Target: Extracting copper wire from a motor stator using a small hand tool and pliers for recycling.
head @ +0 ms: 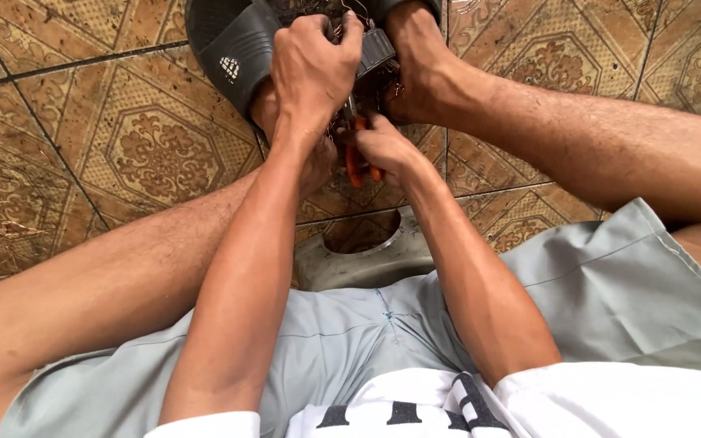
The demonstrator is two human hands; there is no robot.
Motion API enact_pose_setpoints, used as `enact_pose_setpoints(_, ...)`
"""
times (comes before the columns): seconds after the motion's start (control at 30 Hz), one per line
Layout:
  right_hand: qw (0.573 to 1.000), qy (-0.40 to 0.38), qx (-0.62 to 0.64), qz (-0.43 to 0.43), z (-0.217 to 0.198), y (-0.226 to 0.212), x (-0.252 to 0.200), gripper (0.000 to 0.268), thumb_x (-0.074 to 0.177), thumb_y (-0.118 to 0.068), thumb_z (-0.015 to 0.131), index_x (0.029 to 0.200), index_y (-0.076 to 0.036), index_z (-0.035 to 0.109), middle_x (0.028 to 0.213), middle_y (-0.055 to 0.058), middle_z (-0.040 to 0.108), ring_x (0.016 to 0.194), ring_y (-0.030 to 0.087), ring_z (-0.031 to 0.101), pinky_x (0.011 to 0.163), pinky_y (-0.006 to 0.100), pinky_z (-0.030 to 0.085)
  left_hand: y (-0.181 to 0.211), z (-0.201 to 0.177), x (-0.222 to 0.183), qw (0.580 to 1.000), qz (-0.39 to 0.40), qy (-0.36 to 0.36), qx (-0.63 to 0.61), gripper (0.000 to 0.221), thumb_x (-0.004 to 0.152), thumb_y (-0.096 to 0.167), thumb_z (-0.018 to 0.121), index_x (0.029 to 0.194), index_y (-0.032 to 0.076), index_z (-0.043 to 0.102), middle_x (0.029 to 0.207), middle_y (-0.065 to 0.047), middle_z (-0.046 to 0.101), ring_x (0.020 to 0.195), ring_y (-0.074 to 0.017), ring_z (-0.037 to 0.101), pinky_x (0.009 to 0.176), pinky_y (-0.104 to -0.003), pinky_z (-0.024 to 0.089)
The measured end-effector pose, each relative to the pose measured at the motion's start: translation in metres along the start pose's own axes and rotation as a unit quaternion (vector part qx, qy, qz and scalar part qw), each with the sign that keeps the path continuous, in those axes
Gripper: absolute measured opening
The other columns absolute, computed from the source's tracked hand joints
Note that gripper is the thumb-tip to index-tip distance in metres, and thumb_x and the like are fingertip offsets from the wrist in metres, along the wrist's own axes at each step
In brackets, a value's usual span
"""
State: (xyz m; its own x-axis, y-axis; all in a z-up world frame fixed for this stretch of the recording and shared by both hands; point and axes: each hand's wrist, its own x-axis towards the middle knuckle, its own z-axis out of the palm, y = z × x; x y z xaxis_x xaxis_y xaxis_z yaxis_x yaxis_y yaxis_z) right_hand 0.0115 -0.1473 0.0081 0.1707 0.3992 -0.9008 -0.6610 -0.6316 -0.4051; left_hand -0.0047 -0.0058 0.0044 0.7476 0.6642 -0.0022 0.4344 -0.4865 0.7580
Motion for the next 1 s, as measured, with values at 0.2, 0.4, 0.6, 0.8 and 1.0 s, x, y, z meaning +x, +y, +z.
enact_pose_setpoints(0.2, 0.990, -0.052, 0.123, 0.038, -0.020, 0.021, 0.012, 0.016, 0.099, -0.007, 0.059, 0.114, -0.001, 0.057, 0.090, 0.012, 0.067, 0.056, 0.015, 0.056, 0.050, 0.030, 0.056, -0.004, 0.003, -0.001, 1.000, 0.011, 0.002, -0.008, 0.038, 0.093, 0.029, 0.059, 0.056, 0.017, 0.060, 0.043, 0.006, 0.056, 0.028, -0.0081, 0.037, 0.026, -0.024, 0.026)
enact_pose_setpoints(0.4, 0.987, 0.007, -0.151, 0.050, -0.006, 0.014, -0.030, 0.007, 0.101, -0.017, 0.057, 0.103, -0.011, 0.053, 0.058, 0.003, 0.056, 0.039, 0.014, 0.042, 0.033, 0.030, 0.025, -0.003, 0.001, 0.002, 1.000, 0.005, 0.004, -0.001, 0.041, 0.092, 0.030, 0.059, 0.054, 0.015, 0.062, 0.041, 0.004, 0.056, 0.028, -0.0093, 0.038, 0.026, -0.025, 0.027)
enact_pose_setpoints(0.6, 0.995, -0.055, 0.019, 0.077, -0.023, 0.030, 0.002, 0.021, 0.098, -0.015, 0.062, 0.117, -0.006, 0.057, 0.085, 0.012, 0.067, 0.058, 0.019, 0.055, 0.048, 0.036, 0.042, 0.002, -0.001, 0.002, 1.000, -0.008, 0.006, 0.017, 0.042, 0.091, 0.032, 0.060, 0.054, 0.013, 0.061, 0.043, 0.001, 0.057, 0.029, -0.0120, 0.040, 0.027, -0.028, 0.031)
enact_pose_setpoints(0.8, 0.981, -0.091, 0.151, 0.077, -0.047, 0.055, 0.028, 0.028, 0.096, -0.018, 0.067, 0.118, -0.001, 0.060, 0.097, 0.013, 0.066, 0.076, 0.020, 0.066, 0.064, 0.035, 0.063, -0.018, 0.017, 0.000, 1.000, -0.005, -0.007, 0.000, 0.042, 0.094, 0.032, 0.059, 0.054, 0.018, 0.055, 0.042, 0.007, 0.049, 0.029, -0.0071, 0.032, 0.025, -0.023, 0.023)
enact_pose_setpoints(1.0, 0.967, -0.141, 0.180, 0.112, -0.069, 0.068, 0.062, 0.030, 0.096, -0.024, 0.068, 0.110, 0.002, 0.065, 0.090, 0.017, 0.071, 0.075, 0.026, 0.070, 0.066, 0.043, 0.065, -0.003, 0.002, 0.001, 1.000, -0.011, -0.001, -0.006, 0.038, 0.091, 0.030, 0.058, 0.057, 0.013, 0.065, 0.042, 0.004, 0.056, 0.027, -0.0089, 0.039, 0.024, -0.024, 0.028)
